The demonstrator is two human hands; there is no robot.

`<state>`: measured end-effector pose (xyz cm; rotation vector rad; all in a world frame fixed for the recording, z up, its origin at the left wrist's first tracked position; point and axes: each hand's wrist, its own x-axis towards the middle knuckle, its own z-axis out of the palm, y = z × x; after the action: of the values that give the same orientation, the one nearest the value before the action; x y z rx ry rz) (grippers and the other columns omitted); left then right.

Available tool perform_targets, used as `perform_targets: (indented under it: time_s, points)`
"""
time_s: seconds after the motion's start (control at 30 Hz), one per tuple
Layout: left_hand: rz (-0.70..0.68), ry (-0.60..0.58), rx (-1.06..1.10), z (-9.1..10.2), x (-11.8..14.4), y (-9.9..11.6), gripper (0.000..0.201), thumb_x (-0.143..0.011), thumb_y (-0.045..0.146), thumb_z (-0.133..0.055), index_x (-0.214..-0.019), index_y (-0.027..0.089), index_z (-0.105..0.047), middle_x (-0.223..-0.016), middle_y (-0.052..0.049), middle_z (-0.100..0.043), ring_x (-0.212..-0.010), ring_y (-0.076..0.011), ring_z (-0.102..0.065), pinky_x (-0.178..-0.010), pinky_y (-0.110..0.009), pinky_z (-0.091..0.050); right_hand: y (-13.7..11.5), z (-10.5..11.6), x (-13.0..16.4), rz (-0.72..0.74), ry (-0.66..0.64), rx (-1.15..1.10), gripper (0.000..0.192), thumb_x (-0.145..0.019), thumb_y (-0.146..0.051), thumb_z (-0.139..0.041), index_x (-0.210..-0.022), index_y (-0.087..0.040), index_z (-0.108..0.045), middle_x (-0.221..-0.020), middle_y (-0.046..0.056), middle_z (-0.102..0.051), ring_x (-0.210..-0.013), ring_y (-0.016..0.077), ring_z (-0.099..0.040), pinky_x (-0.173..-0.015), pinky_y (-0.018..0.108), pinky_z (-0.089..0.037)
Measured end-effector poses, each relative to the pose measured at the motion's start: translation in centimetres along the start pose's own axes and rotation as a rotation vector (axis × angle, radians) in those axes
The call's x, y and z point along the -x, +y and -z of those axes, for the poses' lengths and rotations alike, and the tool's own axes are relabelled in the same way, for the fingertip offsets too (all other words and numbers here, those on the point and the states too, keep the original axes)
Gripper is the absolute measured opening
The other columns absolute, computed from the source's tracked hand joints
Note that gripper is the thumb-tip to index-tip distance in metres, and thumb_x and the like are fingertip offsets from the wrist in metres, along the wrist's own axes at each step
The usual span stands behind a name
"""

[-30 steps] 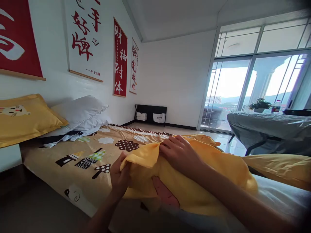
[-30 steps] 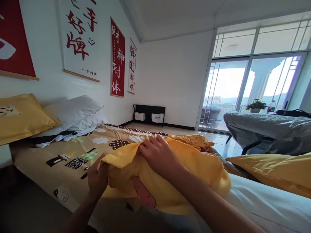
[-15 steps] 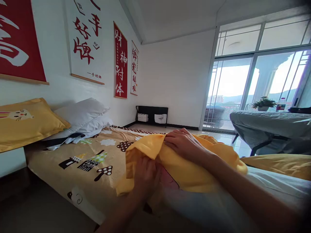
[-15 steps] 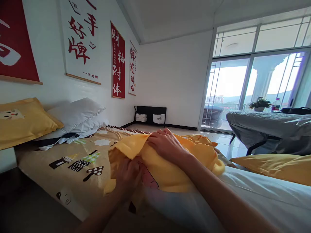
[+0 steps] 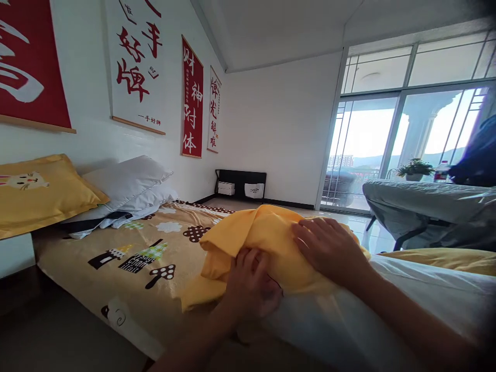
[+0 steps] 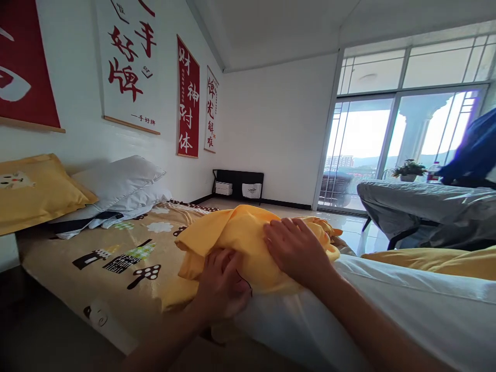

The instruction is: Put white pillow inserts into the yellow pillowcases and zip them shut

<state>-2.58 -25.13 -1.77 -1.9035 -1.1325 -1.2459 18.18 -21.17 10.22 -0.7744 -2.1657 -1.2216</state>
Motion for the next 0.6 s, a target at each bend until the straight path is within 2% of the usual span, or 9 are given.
perform_targets:
  time_s: [0.07, 0.13, 0.27, 0.37, 0.43, 0.5, 0.53, 0.6]
  points:
    - [-0.013, -0.034, 0.0, 0.1, -0.2, 1.1, 0.061, -0.068, 0.031, -0.06, -0.125, 0.014, -0.047, -0.119, -0.016, -0.054, -0.111, -0.0323, -0.048, -0.091, -0.047, -0.042, -0.8, 0.7, 0.7, 0.147, 0.127, 0.039, 0.023, -0.091, -0.016, -0.043, -0.082, -0.016, -0.064, -0.079, 0.007, -0.065, -0.072, 0.0189, -0.055, -0.071, 0.034, -0.038]
    - [0.004, -0.112, 0.001, 0.1, -0.7, 1.8, 0.066, -0.065, 0.031, -0.06, -0.127, 0.014, -0.046, -0.123, -0.015, -0.052, -0.114, -0.0325, -0.045, -0.095, -0.048, -0.04, -1.3, 0.9, 1.4, 0.227, 0.17, 0.025, 0.024, -0.09, -0.013, -0.044, -0.074, -0.016, -0.061, -0.07, 0.005, -0.062, -0.066, 0.0168, -0.051, -0.068, 0.033, -0.037]
    - [0.01, -0.255, -0.055, -0.5, -1.6, 1.8, 0.069, -0.068, 0.037, -0.061, -0.131, 0.015, -0.043, -0.131, -0.015, -0.048, -0.117, -0.0332, -0.042, -0.098, -0.049, -0.037, -0.5, 0.1, 3.0, 0.208, 0.095, -0.018, 0.022, -0.092, -0.017, -0.042, -0.087, -0.015, -0.063, -0.091, 0.008, -0.067, -0.082, 0.0194, -0.057, -0.075, 0.033, -0.039]
    - [0.014, -0.256, -0.162, -1.5, -1.8, 1.0, 0.043, -0.081, 0.025, -0.053, -0.122, 0.016, -0.05, -0.117, -0.013, -0.056, -0.112, -0.0295, -0.047, -0.091, -0.044, -0.042, 2.4, -1.4, 4.8, 0.07, 0.031, 0.02, 0.029, -0.095, -0.029, -0.038, -0.101, -0.014, -0.063, -0.115, 0.013, -0.064, -0.099, 0.0252, -0.058, -0.083, 0.039, -0.041]
    - [0.029, -0.257, -0.19, -2.3, -2.0, 0.4, 0.023, -0.087, 0.019, -0.046, -0.108, 0.018, -0.056, -0.102, -0.01, -0.061, -0.102, -0.0258, -0.053, -0.083, -0.039, -0.045, 5.2, -2.5, 6.3, -0.153, -0.081, 0.065, 0.044, -0.093, -0.043, -0.039, -0.118, -0.013, -0.058, -0.121, 0.017, -0.061, -0.103, 0.0317, -0.058, -0.087, 0.047, -0.041]
    - [0.076, -0.279, -0.159, -3.0, -2.6, -0.1, 0.017, -0.09, 0.016, -0.043, -0.097, 0.019, -0.058, -0.091, -0.007, -0.063, -0.092, -0.0228, -0.057, -0.078, -0.036, -0.046, 7.9, -3.3, 7.6, -0.378, -0.308, 0.026, 0.062, -0.088, -0.057, -0.04, -0.131, -0.014, -0.051, -0.112, 0.018, -0.066, -0.099, 0.0352, -0.061, -0.088, 0.053, -0.04]
    - [0.117, -0.297, -0.123, -3.2, -3.0, -0.2, 0.016, -0.091, 0.016, -0.042, -0.095, 0.02, -0.058, -0.089, -0.006, -0.063, -0.089, -0.0217, -0.058, -0.077, -0.034, -0.046, 8.9, -3.6, 8.0, -0.455, -0.427, -0.018, 0.068, -0.085, -0.063, -0.042, -0.133, -0.015, -0.049, -0.106, 0.017, -0.068, -0.096, 0.0357, -0.062, -0.089, 0.054, -0.04]
    - [0.234, -0.327, -0.018, -3.4, -4.1, 0.0, 0.015, -0.088, 0.013, -0.044, -0.093, 0.02, -0.056, -0.09, -0.005, -0.064, -0.088, -0.02, -0.058, -0.076, -0.031, -0.046, 9.9, -4.0, 8.5, -0.512, -0.592, -0.113, 0.072, -0.079, -0.069, -0.046, -0.13, -0.018, -0.052, -0.103, 0.015, -0.07, -0.097, 0.0354, -0.062, -0.091, 0.054, -0.039]
